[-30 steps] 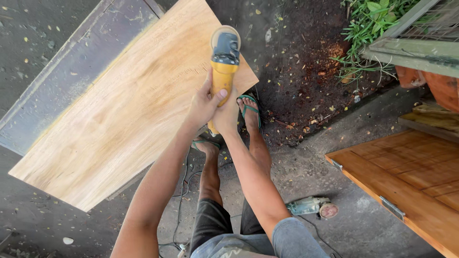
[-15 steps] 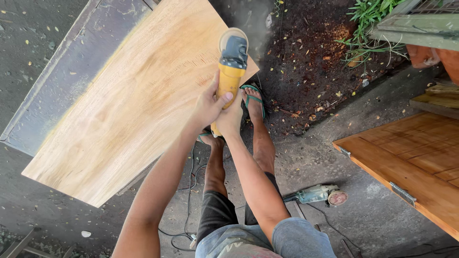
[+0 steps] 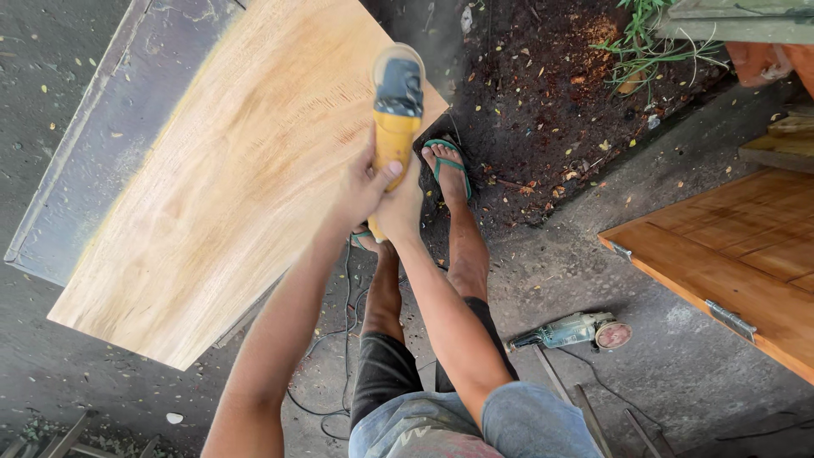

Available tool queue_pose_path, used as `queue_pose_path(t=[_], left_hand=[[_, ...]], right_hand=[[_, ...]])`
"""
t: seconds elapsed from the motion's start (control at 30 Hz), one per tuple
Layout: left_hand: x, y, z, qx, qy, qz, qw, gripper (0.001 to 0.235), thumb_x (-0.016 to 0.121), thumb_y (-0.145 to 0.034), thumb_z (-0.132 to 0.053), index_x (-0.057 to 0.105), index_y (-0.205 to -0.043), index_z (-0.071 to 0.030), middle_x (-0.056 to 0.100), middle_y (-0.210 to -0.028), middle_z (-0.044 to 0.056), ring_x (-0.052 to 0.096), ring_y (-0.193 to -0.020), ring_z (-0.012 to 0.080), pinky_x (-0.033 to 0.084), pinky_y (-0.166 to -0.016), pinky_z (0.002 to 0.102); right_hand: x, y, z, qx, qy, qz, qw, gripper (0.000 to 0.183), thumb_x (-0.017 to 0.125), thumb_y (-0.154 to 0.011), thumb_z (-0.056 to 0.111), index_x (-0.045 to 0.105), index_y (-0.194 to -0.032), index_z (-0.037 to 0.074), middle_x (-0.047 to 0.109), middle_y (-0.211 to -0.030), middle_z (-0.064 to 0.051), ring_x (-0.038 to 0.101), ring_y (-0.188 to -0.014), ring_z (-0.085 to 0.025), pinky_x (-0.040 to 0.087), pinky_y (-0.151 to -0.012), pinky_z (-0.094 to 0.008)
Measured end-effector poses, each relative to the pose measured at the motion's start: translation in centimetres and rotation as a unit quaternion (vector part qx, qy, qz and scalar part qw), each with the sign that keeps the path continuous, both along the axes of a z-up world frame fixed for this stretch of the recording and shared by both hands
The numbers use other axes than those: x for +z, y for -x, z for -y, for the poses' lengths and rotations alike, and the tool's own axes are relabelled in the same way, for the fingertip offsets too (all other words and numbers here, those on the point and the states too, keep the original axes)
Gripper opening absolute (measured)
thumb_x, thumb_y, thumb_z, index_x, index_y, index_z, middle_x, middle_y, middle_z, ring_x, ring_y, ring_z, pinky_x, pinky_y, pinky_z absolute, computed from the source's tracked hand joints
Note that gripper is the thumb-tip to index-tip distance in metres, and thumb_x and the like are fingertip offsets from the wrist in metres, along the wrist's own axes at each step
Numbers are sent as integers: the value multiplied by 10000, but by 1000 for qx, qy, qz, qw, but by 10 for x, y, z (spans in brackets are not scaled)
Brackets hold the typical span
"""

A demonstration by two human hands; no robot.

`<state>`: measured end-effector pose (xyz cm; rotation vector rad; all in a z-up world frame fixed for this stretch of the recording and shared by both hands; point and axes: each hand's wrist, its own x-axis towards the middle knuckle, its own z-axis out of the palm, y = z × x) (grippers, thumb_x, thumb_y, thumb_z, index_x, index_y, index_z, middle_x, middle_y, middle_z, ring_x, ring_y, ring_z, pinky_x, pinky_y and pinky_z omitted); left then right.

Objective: The person uses an orbital sander to smooth the surface of a large wooden plank resting on a metal stand. They then pick up a long, thin wooden strip and sand it along its length and edges.

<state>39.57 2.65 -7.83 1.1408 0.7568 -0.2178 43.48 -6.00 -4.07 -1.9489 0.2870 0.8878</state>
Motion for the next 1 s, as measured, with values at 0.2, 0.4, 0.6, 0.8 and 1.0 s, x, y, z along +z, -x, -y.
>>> queue_pose_path(t=[0.2, 0.4, 0.6, 0.8, 1.0], left_hand=[[19, 8, 5, -32, -62, -35, 997, 917, 706, -991, -300, 142, -1644, 12, 560, -1506, 189, 539, -1384, 207, 409, -1147, 324], [11, -1, -5, -25, -19, -44, 999, 973, 702, -949, -357, 106, -1639, -16, 600, -1450, 177, 590, -1289, 199, 462, -1094, 322], [29, 15, 34, -117, -96, -52, 987, 916, 725, -995, -312, 162, -1652, -11, 574, -1490, 204, 548, -1365, 211, 424, -1129, 348], [6, 2, 19, -11, 2, -1, 1000, 925, 688, -982, -328, 112, -1630, -8, 582, -1467, 204, 583, -1324, 241, 467, -1107, 343], [28, 2, 42, -155, -136, -74, 976, 915, 695, -954, -395, 214, -1646, -39, 628, -1415, 224, 608, -1319, 277, 457, -1090, 364]], right_hand=[[9, 11, 9, 9, -14, 12, 1000, 835, 815, -826, 243, 337, -1490, 77, 690, -1279, -212, 711, -1168, -315, 567, -952, -405], [-14, 9, 4, 35, 29, -1, 999, 754, 774, -924, 263, 355, -1516, 57, 692, -1306, -216, 689, -1185, -326, 561, -939, -409], [16, 27, 42, -33, -22, 22, 999, 852, 808, -839, 228, 286, -1487, 43, 652, -1307, -223, 691, -1176, -303, 556, -961, -398], [-6, 13, 25, 7, 14, 13, 1000, 791, 796, -892, 218, 342, -1525, 77, 693, -1301, -204, 694, -1196, -303, 564, -961, -384], [16, 18, 50, -67, -17, 20, 997, 905, 815, -834, 208, 263, -1539, 82, 655, -1320, -181, 693, -1185, -278, 557, -975, -378]])
